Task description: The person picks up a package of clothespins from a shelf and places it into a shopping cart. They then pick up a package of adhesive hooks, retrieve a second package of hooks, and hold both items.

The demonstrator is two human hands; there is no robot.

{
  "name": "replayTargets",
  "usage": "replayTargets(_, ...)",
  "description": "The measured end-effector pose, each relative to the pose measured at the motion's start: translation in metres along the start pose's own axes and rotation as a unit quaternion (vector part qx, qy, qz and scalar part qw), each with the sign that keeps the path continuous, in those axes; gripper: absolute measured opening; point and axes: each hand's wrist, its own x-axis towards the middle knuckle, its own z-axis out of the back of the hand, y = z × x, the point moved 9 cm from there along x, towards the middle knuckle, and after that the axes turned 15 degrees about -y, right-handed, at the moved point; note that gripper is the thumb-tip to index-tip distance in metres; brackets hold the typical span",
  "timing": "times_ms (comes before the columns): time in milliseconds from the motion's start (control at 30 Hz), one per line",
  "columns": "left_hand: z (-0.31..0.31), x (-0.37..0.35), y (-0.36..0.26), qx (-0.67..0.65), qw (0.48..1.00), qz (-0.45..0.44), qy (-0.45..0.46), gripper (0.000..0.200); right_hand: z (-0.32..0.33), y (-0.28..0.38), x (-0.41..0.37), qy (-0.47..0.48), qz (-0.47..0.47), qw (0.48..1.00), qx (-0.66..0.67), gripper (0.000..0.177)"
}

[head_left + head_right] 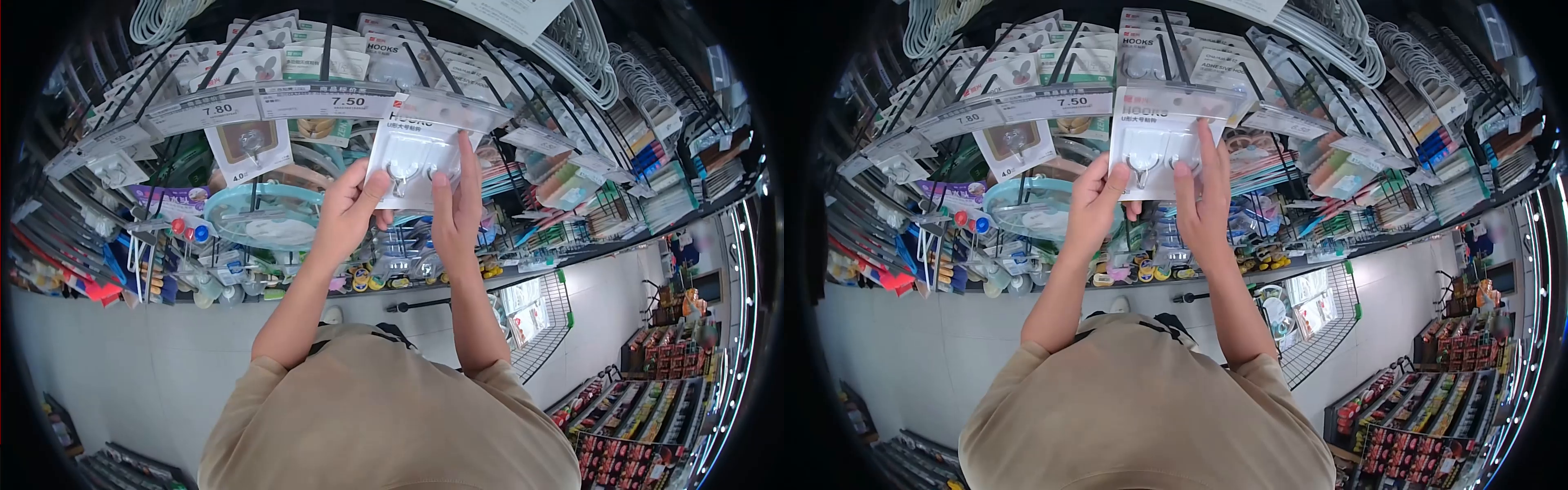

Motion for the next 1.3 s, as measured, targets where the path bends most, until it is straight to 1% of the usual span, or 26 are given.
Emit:
replayTargets(67,0.000,0.001,-0.003,-0.019,1.000,0.005,-0.012,0.032,-0.002,0.002,0.000,0.001,0.017,1.000,-0.018,0.050)
replayTargets(200,0.001,0.006,-0.001,-0.043,0.999,0.015,-0.017,0.033,-0.008,0.000,0.003,0.017,0.011,0.999,-0.042,0.052)
replayTargets(267,0.003,0.011,0.002,-0.038,0.999,0.013,-0.018,0.034,-0.012,-0.002,0.003,0.018,0.024,0.995,-0.096,0.054)
replayTargets(300,0.005,0.013,0.005,-0.034,0.999,0.013,-0.023,0.034,-0.014,-0.005,0.002,0.016,0.024,0.995,-0.097,0.054)
replayTargets(367,0.009,0.017,0.010,-0.029,0.999,0.005,-0.031,0.034,-0.018,-0.010,0.002,0.018,0.051,0.985,-0.166,0.057)
replayTargets(433,0.012,0.021,0.013,-0.022,0.999,-0.005,-0.035,0.034,-0.024,-0.008,0.006,0.014,0.053,0.985,-0.161,0.058)
replayTargets(500,0.021,0.021,0.017,-0.038,0.997,0.000,-0.070,0.034,-0.028,-0.010,0.011,0.008,0.056,0.986,-0.155,0.060)
replayTargets(533,0.021,0.019,0.017,-0.035,0.997,-0.003,-0.063,0.034,-0.030,-0.016,0.013,0.010,0.048,0.987,-0.152,0.061)
replayTargets(600,0.030,0.013,0.013,-0.011,0.996,-0.029,-0.084,0.043,-0.033,-0.027,0.018,-0.005,0.038,0.989,-0.145,0.062)
replayTargets(667,0.042,0.005,0.021,-0.009,0.995,-0.005,-0.097,0.052,-0.035,-0.031,0.023,-0.014,0.070,0.980,-0.185,0.062)
replayTargets(700,0.045,0.002,0.022,-0.007,0.995,0.000,-0.099,0.052,-0.034,-0.033,0.026,-0.032,0.066,0.981,-0.181,0.062)
replayTargets(767,0.052,-0.004,0.026,-0.004,0.995,0.012,-0.097,0.051,-0.039,-0.032,0.030,-0.035,0.108,0.972,-0.205,0.065)
replayTargets(800,0.056,-0.006,0.030,-0.005,0.995,0.020,-0.094,0.050,-0.038,-0.035,0.032,-0.052,0.101,0.973,-0.200,0.065)
replayTargets(867,0.058,-0.011,0.029,-0.005,0.995,0.025,-0.096,0.046,-0.042,-0.033,0.033,-0.058,0.152,0.964,-0.212,0.069)
replayTargets(900,0.059,-0.012,0.029,-0.001,0.995,0.028,-0.094,0.046,-0.043,-0.031,0.035,-0.059,0.137,0.964,-0.221,0.075)
replayTargets(933,0.059,-0.013,0.029,0.001,0.995,0.032,-0.093,0.045,-0.043,-0.031,0.036,-0.069,0.131,0.965,-0.217,0.075)
replayTargets(1000,0.060,-0.013,0.031,0.009,0.996,0.032,-0.086,0.044,-0.048,-0.043,0.036,-0.044,0.068,0.978,-0.192,0.076)
replayTargets(1133,0.053,-0.013,0.037,0.002,0.996,0.048,-0.081,0.043,-0.045,-0.041,0.037,-0.065,0.087,0.975,-0.196,0.076)
replayTargets(1233,0.044,-0.013,0.044,-0.004,0.996,0.060,-0.067,0.041,-0.048,-0.052,0.034,-0.003,0.013,0.984,-0.176,0.072)
replayTargets(1267,0.038,-0.014,0.046,-0.003,0.996,0.065,-0.056,0.041,-0.044,-0.054,0.032,-0.009,0.009,0.983,-0.181,0.072)
replayTargets(1300,0.033,-0.016,0.046,-0.002,0.996,0.070,-0.046,0.041,-0.042,-0.051,0.029,-0.017,0.038,0.981,-0.187,0.071)
